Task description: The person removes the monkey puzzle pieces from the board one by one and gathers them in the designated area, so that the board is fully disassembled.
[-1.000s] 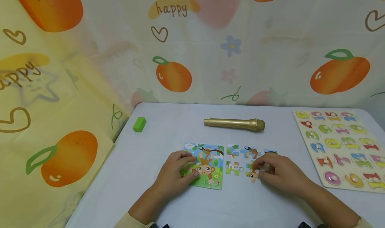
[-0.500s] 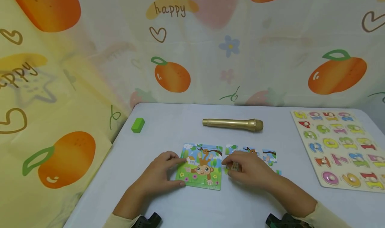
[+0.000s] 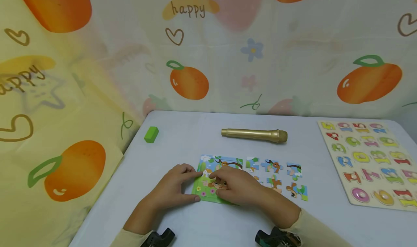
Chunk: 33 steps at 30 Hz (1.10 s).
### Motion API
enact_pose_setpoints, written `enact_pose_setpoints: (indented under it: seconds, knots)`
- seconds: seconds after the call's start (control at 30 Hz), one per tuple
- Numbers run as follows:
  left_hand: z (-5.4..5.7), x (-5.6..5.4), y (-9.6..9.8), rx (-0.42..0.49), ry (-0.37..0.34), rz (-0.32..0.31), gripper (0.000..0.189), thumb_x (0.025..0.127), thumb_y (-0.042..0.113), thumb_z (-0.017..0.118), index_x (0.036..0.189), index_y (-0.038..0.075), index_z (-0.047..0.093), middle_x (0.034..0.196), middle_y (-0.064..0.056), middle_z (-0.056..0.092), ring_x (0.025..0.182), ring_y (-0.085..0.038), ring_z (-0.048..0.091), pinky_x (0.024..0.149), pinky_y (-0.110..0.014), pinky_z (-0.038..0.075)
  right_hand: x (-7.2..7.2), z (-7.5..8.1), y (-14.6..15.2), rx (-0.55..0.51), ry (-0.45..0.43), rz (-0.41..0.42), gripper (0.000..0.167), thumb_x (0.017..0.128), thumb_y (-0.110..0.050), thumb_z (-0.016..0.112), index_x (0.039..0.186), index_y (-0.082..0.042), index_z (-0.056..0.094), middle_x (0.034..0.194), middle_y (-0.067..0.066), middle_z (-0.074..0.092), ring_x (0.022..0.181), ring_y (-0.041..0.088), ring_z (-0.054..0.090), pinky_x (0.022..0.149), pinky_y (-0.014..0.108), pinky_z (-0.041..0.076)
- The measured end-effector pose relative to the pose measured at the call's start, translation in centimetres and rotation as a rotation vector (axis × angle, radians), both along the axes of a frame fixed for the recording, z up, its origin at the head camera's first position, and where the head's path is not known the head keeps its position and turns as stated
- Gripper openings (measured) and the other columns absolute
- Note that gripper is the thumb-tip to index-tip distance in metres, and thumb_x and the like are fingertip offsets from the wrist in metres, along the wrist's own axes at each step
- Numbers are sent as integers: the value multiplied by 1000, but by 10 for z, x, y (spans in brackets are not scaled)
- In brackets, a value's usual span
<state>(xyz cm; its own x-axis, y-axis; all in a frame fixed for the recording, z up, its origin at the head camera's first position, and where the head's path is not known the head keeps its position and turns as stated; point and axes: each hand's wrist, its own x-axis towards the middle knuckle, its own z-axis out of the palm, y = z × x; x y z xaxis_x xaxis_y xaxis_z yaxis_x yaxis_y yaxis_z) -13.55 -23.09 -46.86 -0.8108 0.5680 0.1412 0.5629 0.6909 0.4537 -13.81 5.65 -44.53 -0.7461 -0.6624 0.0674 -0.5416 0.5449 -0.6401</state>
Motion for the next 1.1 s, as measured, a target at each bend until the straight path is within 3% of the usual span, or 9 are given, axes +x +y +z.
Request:
enact_pose_setpoints:
  seconds: [0.2, 0.6, 0.83, 1.1]
  knots:
    - [-3, 0, -1, 11, 7, 9, 71, 78, 46, 96, 141, 23, 72, 122, 11, 58, 112, -12, 52, 96, -40, 48, -2, -8, -19, 43, 49, 7, 40, 93, -20, 69, 132, -15, 73, 110, -5, 62, 88, 7, 54, 73, 28, 48]
    - [-6, -4, -1, 52, -9, 27, 70, 74, 47, 98, 137, 27, 74, 123, 11, 62, 114, -14, 55, 99, -47, 48, -6, -6, -32, 125, 36, -30, 42, 91, -22, 79, 132, -15, 73, 119, -2, 63, 101, 12, 61, 85, 33, 52]
    - [-8, -7, -1, 81, -37, 34, 72, 71, 46, 100, 136, 31, 73, 123, 14, 62, 115, -14, 53, 102, -51, 43, -8, -1, -33, 142, -31, -50, 45, 90, -25, 82, 132, -15, 72, 121, -1, 63, 104, 13, 62, 87, 37, 52]
    - [-9, -7, -2, 86, -74, 55, 76, 67, 46, 102, 136, 32, 73, 124, 17, 61, 119, -13, 52, 105, -50, 42, -10, 6, -35, 150, -90, -48, 47, 83, -7, 74, 130, -14, 72, 123, 0, 65, 108, 16, 63, 90, 41, 52]
